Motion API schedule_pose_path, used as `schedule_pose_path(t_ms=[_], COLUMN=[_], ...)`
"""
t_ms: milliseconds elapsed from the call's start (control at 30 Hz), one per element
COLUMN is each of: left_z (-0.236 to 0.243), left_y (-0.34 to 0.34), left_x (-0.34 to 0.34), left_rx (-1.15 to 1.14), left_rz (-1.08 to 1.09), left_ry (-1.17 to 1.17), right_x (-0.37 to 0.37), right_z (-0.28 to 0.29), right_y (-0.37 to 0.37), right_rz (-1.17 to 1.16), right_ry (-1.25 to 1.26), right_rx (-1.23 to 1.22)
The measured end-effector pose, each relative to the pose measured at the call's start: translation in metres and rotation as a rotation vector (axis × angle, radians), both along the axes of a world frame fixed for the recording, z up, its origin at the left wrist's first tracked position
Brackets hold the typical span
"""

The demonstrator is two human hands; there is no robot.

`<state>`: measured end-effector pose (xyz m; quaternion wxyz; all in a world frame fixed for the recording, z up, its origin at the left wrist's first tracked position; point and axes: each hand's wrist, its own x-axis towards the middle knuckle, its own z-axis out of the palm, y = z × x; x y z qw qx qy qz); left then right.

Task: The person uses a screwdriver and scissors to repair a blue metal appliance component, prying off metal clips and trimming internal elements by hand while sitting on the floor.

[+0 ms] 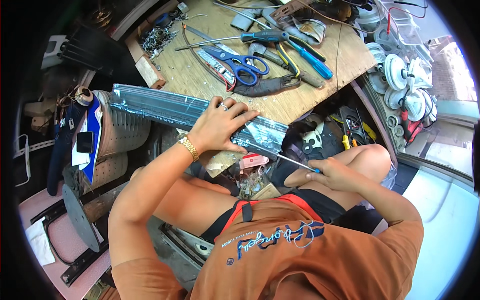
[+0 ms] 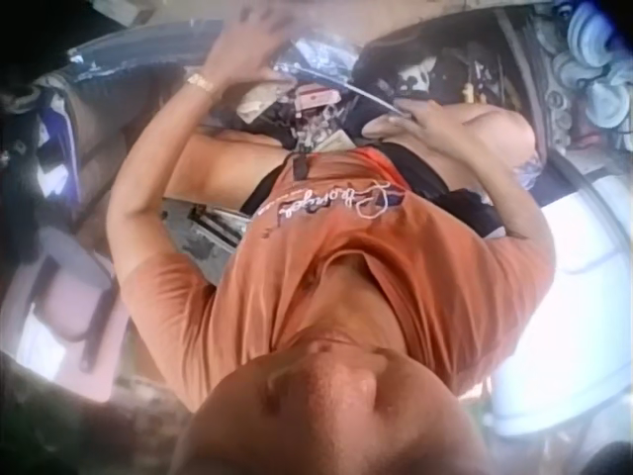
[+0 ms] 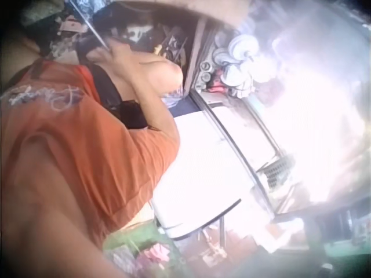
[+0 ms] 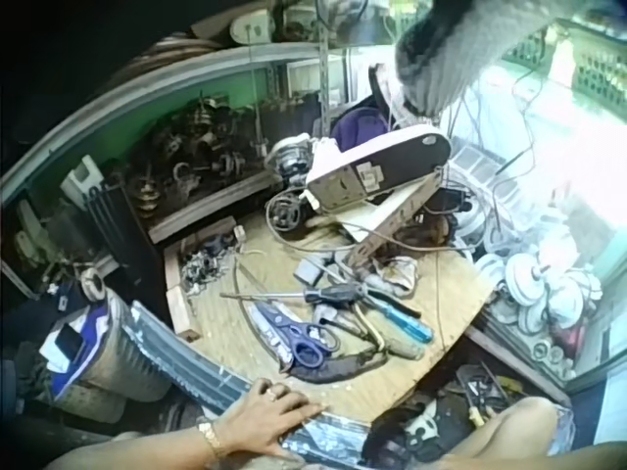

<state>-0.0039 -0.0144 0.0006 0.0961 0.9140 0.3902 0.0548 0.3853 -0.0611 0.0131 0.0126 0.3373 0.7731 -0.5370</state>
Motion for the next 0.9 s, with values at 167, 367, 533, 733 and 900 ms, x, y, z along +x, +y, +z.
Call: schedule_pose_path(t_ms=[167, 367, 533, 733, 900], left_z=[0.002, 0.004, -0.001, -0.001, -0.008], left_y=[0.002, -0.002, -0.006, -0.008, -0.011], left_x=[-0.002, 0.019, 0.02, 0.018, 0.019], left_rx=[0.006, -0.043, -0.054, -0.002, 0.048], left_rz=[-0.034, -0.039, -0.031, -0.004, -0.008], left_ry=[0.01, -0.035, -0.001, 0.024, -0.022], right_x=[0.007, 0.0, -0.014, -0.035, -0.042], right_z=[-0.012, -0.009, -0.001, 0.065, 0.089], right_y=[0.024, 0.021, 0.01, -0.005, -0.021], right_rz=[-0.099, -0.075, -0.154, -0.177, -0.215], right_ry=[-0.046, -0.141, -0.136, -0.237, -0.188], right_rx=[-0.869, -0.488, -0.37, -0.691, -0.697])
